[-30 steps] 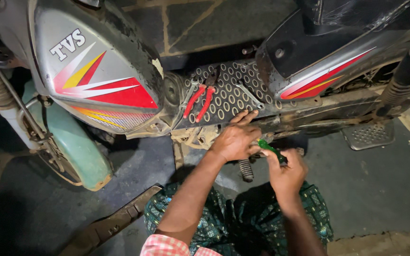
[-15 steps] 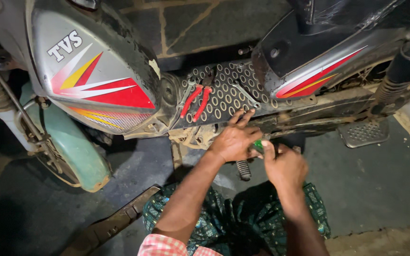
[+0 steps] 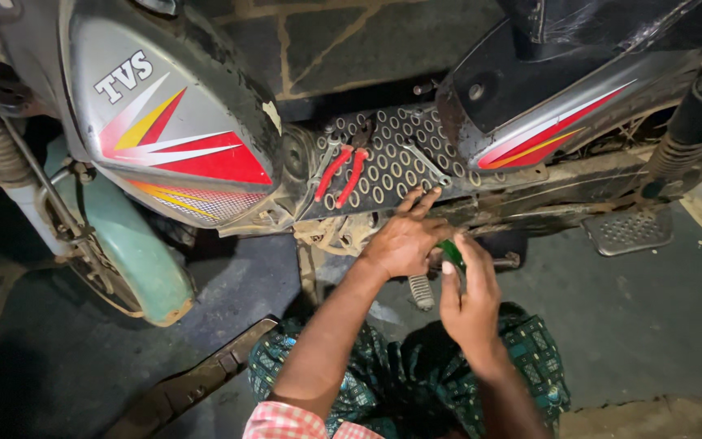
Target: The person is sitting on the floor and using a green-handled screwdriver to tighten a screw on the lower side panel of a TVS motorcycle. The person repeatedly turns the screwdriver while holding the panel steady with the other hand.
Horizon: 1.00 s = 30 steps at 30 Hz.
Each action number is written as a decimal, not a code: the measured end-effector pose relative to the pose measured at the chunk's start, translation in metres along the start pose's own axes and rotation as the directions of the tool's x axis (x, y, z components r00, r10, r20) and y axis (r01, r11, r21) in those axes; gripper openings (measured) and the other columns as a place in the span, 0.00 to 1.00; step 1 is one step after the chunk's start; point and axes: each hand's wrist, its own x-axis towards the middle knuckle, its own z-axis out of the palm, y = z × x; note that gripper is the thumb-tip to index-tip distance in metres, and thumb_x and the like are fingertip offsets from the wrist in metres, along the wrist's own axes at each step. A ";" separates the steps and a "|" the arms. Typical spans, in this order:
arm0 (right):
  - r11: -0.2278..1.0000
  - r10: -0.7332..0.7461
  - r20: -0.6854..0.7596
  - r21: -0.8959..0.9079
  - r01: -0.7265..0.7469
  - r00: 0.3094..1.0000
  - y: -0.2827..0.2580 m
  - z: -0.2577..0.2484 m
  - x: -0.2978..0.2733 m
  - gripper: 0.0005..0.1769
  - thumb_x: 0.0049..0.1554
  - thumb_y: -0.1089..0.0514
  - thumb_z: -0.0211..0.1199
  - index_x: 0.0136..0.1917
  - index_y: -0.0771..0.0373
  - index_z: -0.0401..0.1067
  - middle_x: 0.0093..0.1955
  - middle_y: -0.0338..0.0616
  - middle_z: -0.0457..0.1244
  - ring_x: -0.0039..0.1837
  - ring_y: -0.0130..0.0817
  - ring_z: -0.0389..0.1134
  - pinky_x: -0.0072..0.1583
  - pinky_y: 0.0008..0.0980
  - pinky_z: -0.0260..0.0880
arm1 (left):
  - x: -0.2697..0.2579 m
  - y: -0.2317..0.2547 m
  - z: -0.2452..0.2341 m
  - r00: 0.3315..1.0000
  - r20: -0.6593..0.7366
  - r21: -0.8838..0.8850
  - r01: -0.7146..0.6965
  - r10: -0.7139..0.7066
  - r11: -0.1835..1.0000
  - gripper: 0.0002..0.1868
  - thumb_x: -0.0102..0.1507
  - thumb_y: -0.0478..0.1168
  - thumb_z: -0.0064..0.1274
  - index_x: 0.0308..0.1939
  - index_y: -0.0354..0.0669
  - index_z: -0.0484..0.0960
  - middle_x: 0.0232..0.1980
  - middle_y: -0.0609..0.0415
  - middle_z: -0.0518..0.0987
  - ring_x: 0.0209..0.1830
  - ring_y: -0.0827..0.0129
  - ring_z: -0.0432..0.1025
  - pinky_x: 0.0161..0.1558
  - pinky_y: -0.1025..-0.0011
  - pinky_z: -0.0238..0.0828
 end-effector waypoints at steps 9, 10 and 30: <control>0.999 0.049 -0.068 -0.018 -0.050 0.997 0.002 -0.002 -0.006 0.14 0.63 0.67 0.59 0.62 0.66 0.73 0.62 0.54 0.68 0.60 0.48 0.74 0.58 0.37 0.76 | 0.004 0.006 -0.010 0.997 0.036 -0.011 0.063 -0.062 0.998 0.32 0.47 0.49 0.67 0.53 0.43 0.81 0.51 0.45 0.82 0.76 0.44 0.57 0.78 0.46 0.41; 0.998 0.040 -0.070 -0.054 -0.044 0.997 0.002 -0.004 -0.005 0.13 0.62 0.66 0.62 0.61 0.66 0.74 0.60 0.54 0.69 0.58 0.48 0.74 0.58 0.38 0.75 | 0.004 0.007 -0.010 0.997 0.037 -0.006 0.068 -0.068 0.998 0.31 0.48 0.49 0.67 0.52 0.42 0.81 0.51 0.46 0.82 0.77 0.44 0.57 0.78 0.46 0.41; 0.947 0.134 -0.069 -0.286 -0.149 0.989 0.020 0.001 0.009 0.29 0.53 0.47 0.78 0.33 0.66 0.61 0.33 0.54 0.58 0.35 0.57 0.59 0.38 0.46 0.58 | -0.001 -0.001 0.003 0.997 -0.073 -0.015 -0.014 0.013 1.000 0.22 0.47 0.45 0.65 0.44 0.45 0.85 0.54 0.52 0.82 0.77 0.44 0.58 0.77 0.43 0.41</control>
